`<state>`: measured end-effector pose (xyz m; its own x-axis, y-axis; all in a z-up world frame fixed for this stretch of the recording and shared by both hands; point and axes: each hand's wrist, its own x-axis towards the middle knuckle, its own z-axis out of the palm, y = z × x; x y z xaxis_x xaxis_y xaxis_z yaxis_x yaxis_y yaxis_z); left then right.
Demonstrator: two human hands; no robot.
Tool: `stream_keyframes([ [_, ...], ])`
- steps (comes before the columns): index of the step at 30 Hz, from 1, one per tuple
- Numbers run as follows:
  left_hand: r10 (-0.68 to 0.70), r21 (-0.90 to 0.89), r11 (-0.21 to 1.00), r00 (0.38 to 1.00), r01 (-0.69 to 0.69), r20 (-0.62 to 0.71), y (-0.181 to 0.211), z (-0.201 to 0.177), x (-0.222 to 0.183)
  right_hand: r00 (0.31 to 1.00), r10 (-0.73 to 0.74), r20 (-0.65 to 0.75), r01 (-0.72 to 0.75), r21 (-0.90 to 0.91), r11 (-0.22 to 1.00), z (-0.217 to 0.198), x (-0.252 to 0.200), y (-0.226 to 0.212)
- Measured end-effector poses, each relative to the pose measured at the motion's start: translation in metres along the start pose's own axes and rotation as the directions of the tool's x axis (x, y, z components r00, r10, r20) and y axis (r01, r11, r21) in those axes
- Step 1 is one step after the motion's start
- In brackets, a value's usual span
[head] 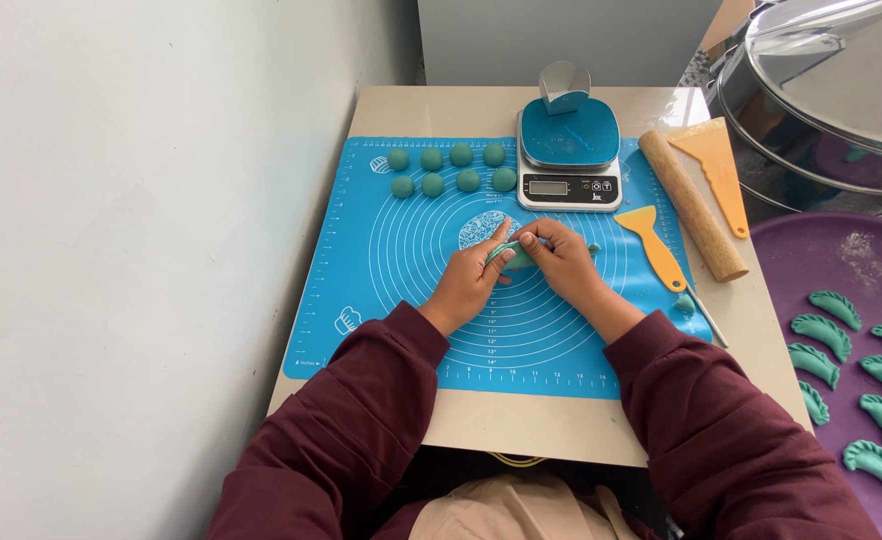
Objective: Rolling out dough balls and hand-shaping them into filled pastries with crimped edges
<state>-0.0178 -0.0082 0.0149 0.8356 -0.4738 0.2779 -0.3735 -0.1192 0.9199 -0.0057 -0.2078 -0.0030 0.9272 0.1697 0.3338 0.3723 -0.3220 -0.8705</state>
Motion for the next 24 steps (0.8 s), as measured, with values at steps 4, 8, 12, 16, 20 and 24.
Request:
stream_keyframes([
  [4, 0.004, 0.013, 1.0, 1.0, -0.004, -0.001, 0.001, 0.001, -0.001, 0.986, -0.169, -0.012, 0.168, -0.041, 0.985, 0.0, -0.001, -0.004],
  [8, 0.054, 0.001, 0.999, 0.998, -0.054, -0.016, 0.008, 0.003, -0.002, 0.977, -0.21, -0.026, 0.208, -0.073, 0.975, 0.002, -0.004, -0.013],
  [12, -0.071, -0.088, 0.994, 0.997, 0.07, -0.003, 0.008, 0.007, -0.006, 0.968, -0.233, -0.098, 0.218, -0.141, 0.966, 0.003, -0.007, -0.023],
  [16, -0.063, -0.261, 0.964, 0.998, 0.06, -0.004, -0.008, 0.008, 0.0, 0.896, -0.432, -0.103, 0.377, -0.336, 0.863, -0.001, -0.008, -0.03],
  [20, -0.093, -0.241, 0.967, 0.995, 0.08, -0.045, -0.013, 0.006, -0.001, 0.929, -0.353, -0.108, 0.32, -0.239, 0.917, 0.0, -0.008, -0.034],
  [24, -0.051, -0.169, 0.985, 0.993, 0.032, -0.109, -0.005, 0.003, -0.001, 0.972, -0.193, -0.135, 0.172, -0.151, 0.973, 0.002, -0.008, -0.029],
])
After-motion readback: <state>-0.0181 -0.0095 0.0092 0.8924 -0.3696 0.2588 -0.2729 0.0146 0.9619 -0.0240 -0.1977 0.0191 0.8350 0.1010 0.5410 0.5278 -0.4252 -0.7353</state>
